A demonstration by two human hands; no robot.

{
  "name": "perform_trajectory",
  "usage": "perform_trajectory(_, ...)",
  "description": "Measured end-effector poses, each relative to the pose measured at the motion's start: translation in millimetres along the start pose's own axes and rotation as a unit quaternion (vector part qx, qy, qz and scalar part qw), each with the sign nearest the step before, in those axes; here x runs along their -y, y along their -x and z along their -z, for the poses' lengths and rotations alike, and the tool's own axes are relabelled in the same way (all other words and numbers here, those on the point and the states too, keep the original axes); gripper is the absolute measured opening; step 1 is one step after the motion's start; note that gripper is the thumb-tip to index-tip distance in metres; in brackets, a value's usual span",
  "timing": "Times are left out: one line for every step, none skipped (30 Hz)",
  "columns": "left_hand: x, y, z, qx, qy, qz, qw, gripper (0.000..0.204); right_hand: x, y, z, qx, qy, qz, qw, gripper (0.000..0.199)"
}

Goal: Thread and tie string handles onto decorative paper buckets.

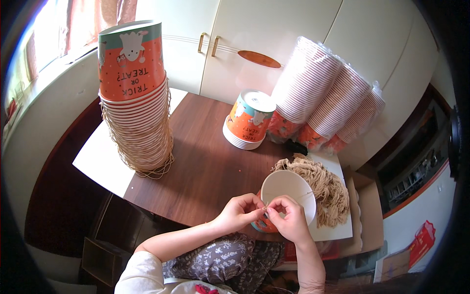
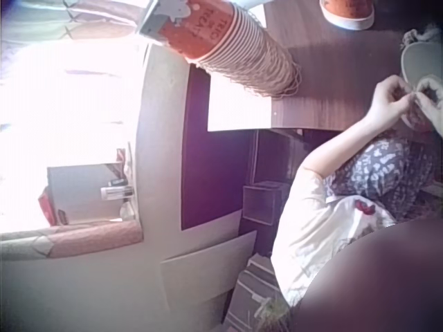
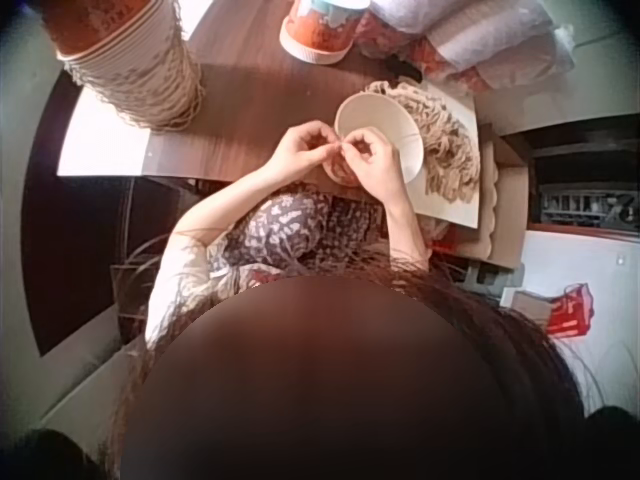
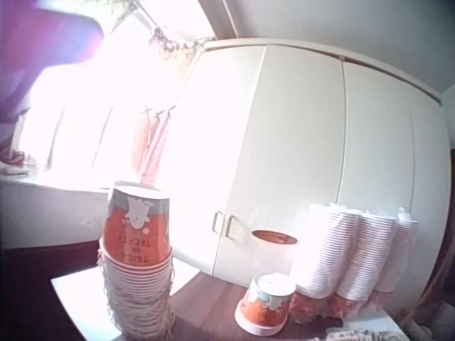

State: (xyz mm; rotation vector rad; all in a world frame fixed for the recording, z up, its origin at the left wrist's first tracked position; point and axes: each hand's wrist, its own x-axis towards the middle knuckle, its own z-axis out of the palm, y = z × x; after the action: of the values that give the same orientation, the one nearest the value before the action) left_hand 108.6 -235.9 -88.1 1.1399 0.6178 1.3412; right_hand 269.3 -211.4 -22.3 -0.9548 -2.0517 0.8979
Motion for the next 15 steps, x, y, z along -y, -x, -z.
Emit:
perform_trajectory(-0.9, 0.6, 0.6, 0.004, 0.008, 0.001, 1.000, 0.013, 0.9, -0.2, -0.8, -0.001, -0.002, -0.004, 1.000, 0.005)
perform_trajectory(-1.8, 1.4, 1.2, 0.009, 0.016, 0.001, 1.000, 0.013, 1.9, -0.4, -1.8, -0.002, -0.004, -0.008, 1.000, 0.006)
perform_trajectory(-2.6, 1.2, -0.8, 0.009, 0.015, 0.001, 1.000, 0.013, 2.2, 0.1, -1.0, -0.003, -0.005, -0.008, 1.000, 0.006)
perform_trajectory(-3.4, 0.8, -3.3, 0.001, 0.015, -0.003, 1.000, 0.013, 2.7, 0.4, -0.4, -0.004, -0.003, -0.004, 1.000, 0.006)
perform_trajectory(-3.8, 0.6, -4.6, -0.008, 0.015, -0.008, 1.000, 0.013, 2.9, 0.7, 0.0, -0.006, 0.000, -0.001, 1.000, 0.006)
perform_trajectory(-3.8, 0.3, -4.9, -0.007, 0.015, -0.007, 1.000, 0.013, 2.5, 1.0, 0.4, -0.006, -0.001, -0.001, 1.000, 0.006)
perform_trajectory(-3.9, 0.3, -4.8, -0.008, 0.003, -0.010, 1.000, 0.014, 1.8, 1.3, 0.7, -0.007, 0.000, 0.000, 1.000, 0.006)
perform_trajectory(-3.9, 0.4, -4.6, -0.009, -0.008, -0.012, 1.000, 0.015, 1.1, 1.6, 0.7, -0.007, 0.000, 0.001, 1.000, 0.006)
perform_trajectory(-3.3, 0.2, -4.3, -0.008, -0.008, -0.012, 1.000, 0.015, 0.4, 2.0, 0.7, -0.007, 0.000, 0.001, 1.000, 0.006)
perform_trajectory(-2.2, 0.0, -3.8, -0.011, -0.027, -0.009, 1.000, 0.015, -0.5, 2.4, 0.4, -0.011, -0.006, -0.001, 1.000, 0.006)
perform_trajectory(-1.6, -0.1, -3.6, -0.014, -0.045, -0.006, 0.999, 0.016, -1.3, 2.8, 0.2, -0.014, -0.012, -0.002, 1.000, 0.006)
perform_trajectory(-2.0, -0.4, -3.9, -0.014, -0.045, -0.006, 0.999, 0.016, -2.2, 2.9, 0.0, -0.015, -0.012, -0.002, 1.000, 0.006)
perform_trajectory(-2.9, -0.7, -4.5, -0.015, -0.039, -0.003, 0.999, 0.017, -3.1, 3.1, -0.1, -0.016, -0.020, -0.007, 1.000, 0.006)
perform_trajectory(-3.3, -0.9, -4.9, -0.016, -0.032, 0.000, 0.999, 0.018, -3.6, 3.3, -0.2, -0.016, -0.028, -0.012, 0.999, 0.006)
perform_trajectory(-2.3, -0.8, -4.3, -0.016, -0.032, 0.000, 0.999, 0.018, -3.2, 3.5, -0.2, -0.016, -0.029, -0.012, 0.999, 0.006)
